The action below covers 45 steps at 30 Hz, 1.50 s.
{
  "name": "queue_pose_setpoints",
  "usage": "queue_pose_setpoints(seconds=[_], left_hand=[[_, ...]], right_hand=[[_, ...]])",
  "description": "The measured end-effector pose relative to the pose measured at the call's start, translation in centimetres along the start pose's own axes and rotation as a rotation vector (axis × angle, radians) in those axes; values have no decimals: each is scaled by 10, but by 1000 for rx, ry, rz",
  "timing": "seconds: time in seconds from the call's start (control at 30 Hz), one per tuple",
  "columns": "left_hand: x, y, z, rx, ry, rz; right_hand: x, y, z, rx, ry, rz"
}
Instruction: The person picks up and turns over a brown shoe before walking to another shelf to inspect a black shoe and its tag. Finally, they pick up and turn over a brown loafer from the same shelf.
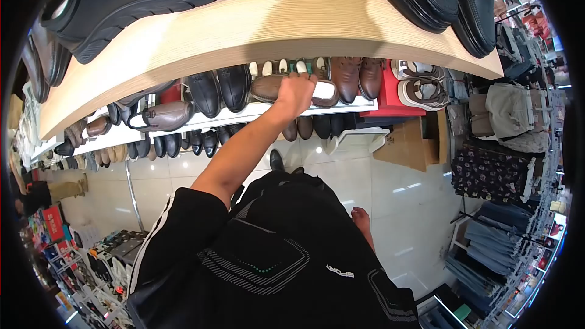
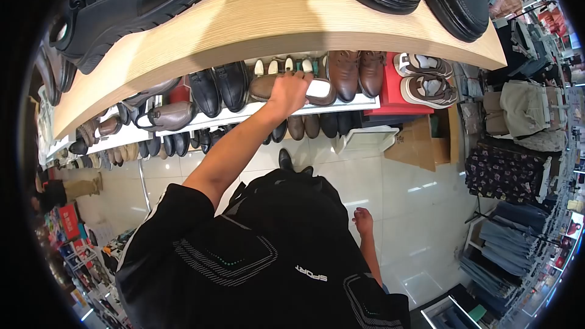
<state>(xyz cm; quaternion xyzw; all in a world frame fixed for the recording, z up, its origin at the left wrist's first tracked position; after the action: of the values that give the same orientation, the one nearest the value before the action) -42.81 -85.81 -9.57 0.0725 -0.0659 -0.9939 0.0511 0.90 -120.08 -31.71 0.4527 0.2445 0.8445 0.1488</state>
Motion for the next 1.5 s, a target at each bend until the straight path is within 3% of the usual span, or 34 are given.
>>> queue_pose_setpoints(seconds=[0.1,0.2,0.47,0.73,0.93,1.1,1.17,1.33,1.43,1.47,1.5], left_hand=[[4,4,7,-103,5,37],[18,1,18,-61,82,118],[16,-13,10,-152,3,232],[37,-10,9,-81,-133,496],[18,-15,8,-49,-178,504],[21,-27,1,-61,-223,507],[9,-23,-4,-36,-231,390],[-4,-10,-7,-121,-220,309],[8,-13,-17,-116,-230,292],[10,-12,-18,-160,-216,265],[10,-10,-18,-202,-201,232]], right_hand=[[-25,-8,-5,-32,-177,-10],[12,-10,-7,53,122,104],[16,-55,10,121,184,191],[-35,-91,75,43,-65,53],[-58,-108,99,97,-34,-2],[-44,-133,108,132,-63,91],[-40,-140,111,121,-79,109],[-54,-148,107,141,-136,153],[-45,-141,111,172,-12,335],[-79,-154,107,159,-62,324],[-64,-144,110,202,-60,262]])
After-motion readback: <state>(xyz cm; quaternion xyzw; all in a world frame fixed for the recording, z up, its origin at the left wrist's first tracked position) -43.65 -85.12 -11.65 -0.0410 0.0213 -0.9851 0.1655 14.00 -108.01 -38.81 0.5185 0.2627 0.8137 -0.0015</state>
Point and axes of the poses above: each hand's wrist, its own y-axis away from the middle knuckle, its own z-axis out of the back of the hand, x = y × z, the point moved 9 cm from there along -y, towards the middle knuckle, and after that the axes turned 15 degrees about z, right-handed, at the moved point
